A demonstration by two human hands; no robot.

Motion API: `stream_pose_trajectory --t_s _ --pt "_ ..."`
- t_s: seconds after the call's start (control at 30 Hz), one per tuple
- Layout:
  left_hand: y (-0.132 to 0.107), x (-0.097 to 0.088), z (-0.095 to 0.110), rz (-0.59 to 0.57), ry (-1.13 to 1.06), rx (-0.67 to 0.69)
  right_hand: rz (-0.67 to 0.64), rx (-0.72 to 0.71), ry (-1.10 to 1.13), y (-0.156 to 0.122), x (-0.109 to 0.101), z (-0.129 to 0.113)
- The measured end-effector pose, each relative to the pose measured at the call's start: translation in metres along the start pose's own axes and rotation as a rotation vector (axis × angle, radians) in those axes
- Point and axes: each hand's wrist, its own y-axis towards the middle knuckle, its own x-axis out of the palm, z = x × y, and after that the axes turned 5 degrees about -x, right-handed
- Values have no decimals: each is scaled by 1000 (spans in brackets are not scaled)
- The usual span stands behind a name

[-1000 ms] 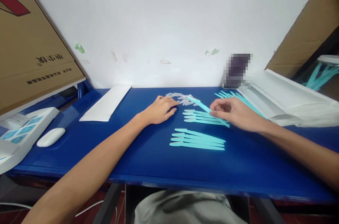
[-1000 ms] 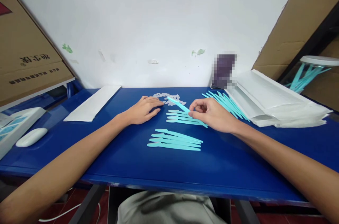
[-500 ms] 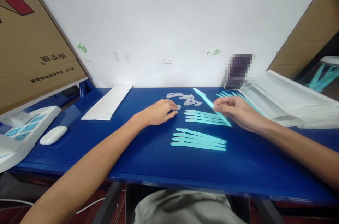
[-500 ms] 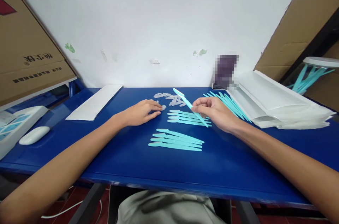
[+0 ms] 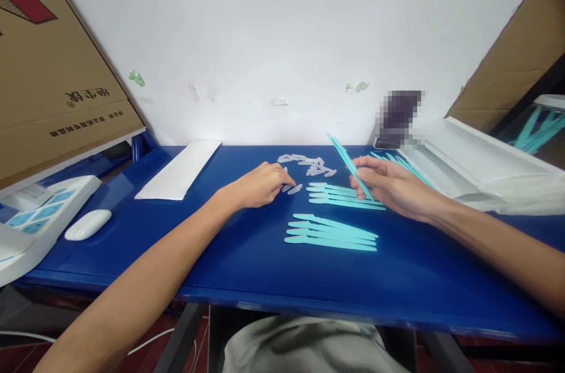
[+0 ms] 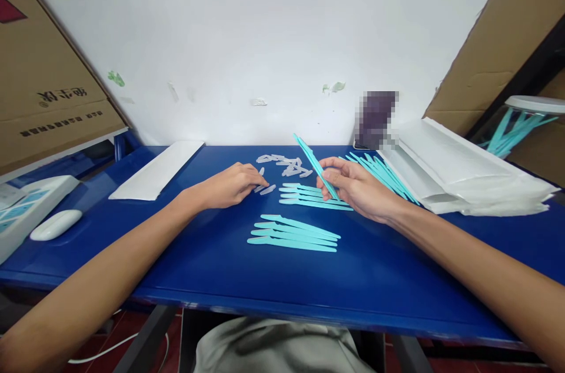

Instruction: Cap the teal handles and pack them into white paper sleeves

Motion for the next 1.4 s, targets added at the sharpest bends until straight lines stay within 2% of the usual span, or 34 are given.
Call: stream_pose_trajectory --t_s 0.2,0.43,0.5,0.63,0.7,0.8,1.1,1.27,1.4 --pt "-3 -14 6 -68 93 -33 101 -19 -183 0 1 0" --pt "-6 -17 3 -122 -102 -15 131 3 -386 -2 -4 -2" --pt "-6 -17 2 -131 -146 -23 139 5 -338 -3 -3 -4" --pt "-6 -17 1 -135 -190 -21 161 11 -97 -3 0 -6" --pt "-7 -17 1 -129 -188 -27 191 17 -103 -2 0 -4" --pt "-7 -15 3 -96 -159 -38 207 10 -180 1 1 0" --pt "-2 -8 9 51 -64 -28 87 -70 -220 1 2 2" --pt "2 2 6 29 31 5 117 -148 -340 1 3 1" --pt "2 2 3 15 161 -3 171 -151 -451 0 5 -4"
